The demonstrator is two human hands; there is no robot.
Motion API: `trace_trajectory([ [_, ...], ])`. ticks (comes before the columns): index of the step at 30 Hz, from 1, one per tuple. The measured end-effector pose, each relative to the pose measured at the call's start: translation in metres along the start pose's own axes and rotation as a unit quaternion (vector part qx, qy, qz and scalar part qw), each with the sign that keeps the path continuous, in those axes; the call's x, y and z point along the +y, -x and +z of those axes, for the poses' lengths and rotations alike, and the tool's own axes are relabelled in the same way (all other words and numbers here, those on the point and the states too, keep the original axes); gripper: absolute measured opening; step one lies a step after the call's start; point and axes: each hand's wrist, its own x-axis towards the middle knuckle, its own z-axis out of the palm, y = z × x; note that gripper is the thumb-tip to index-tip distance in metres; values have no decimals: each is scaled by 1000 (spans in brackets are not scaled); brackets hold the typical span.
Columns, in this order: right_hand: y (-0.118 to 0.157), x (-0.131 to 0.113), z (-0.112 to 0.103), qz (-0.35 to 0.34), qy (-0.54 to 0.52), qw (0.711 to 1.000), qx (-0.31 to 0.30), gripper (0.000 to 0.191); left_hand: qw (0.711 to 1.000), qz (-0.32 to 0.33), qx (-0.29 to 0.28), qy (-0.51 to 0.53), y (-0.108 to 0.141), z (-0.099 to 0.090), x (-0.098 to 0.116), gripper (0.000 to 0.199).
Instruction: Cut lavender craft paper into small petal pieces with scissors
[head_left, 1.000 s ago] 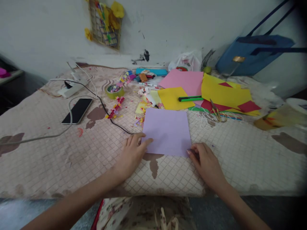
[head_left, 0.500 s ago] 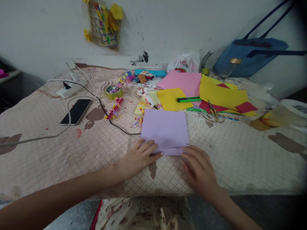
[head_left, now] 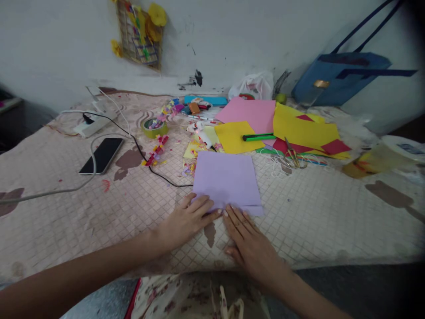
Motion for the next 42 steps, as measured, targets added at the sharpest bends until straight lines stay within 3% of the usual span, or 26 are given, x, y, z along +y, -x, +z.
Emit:
trace_trajectory([
  [10, 44, 45, 1, 70, 47, 996, 18, 59, 995, -89, -26, 28, 43, 0, -5, 53],
  [16, 49, 50, 4, 70, 41, 997, 18, 59, 982, -171, 0, 75, 62, 6, -5, 54],
  [20, 48, 49, 5, 71, 45, 996, 20, 59, 970, -212, 59, 104, 65, 6, -4, 46],
  [24, 48, 50, 5, 73, 46, 996, 21, 60, 979, -161, 75, 102, 52, 1, 0, 45],
  [28, 48, 50, 6, 72, 44, 996, 30, 60, 994, -50, 5, 99, 36, 0, 4, 51],
  [34, 48, 50, 7, 70, 43, 996, 37, 58, 979, -103, -26, 176, 48, 5, 3, 55],
  [36, 48, 51, 7, 68, 44, 996, 39, 57, 958, -141, -3, 250, 54, 5, 2, 49],
  [38, 48, 52, 7, 65, 46, 996, 43, 57, 906, -221, 59, 356, 53, 4, -1, 43],
  [39, 47, 52, 7, 64, 47, 996, 45, 57, 863, -271, 96, 415, 50, 3, -3, 41],
  [40, 47, 53, 7, 63, 47, 996, 48, 57, 802, -320, 146, 483, 46, 3, -6, 39],
  [42, 46, 53, 7, 64, 46, 995, 55, 57, 697, -327, 159, 618, 33, 0, -13, 37],
])
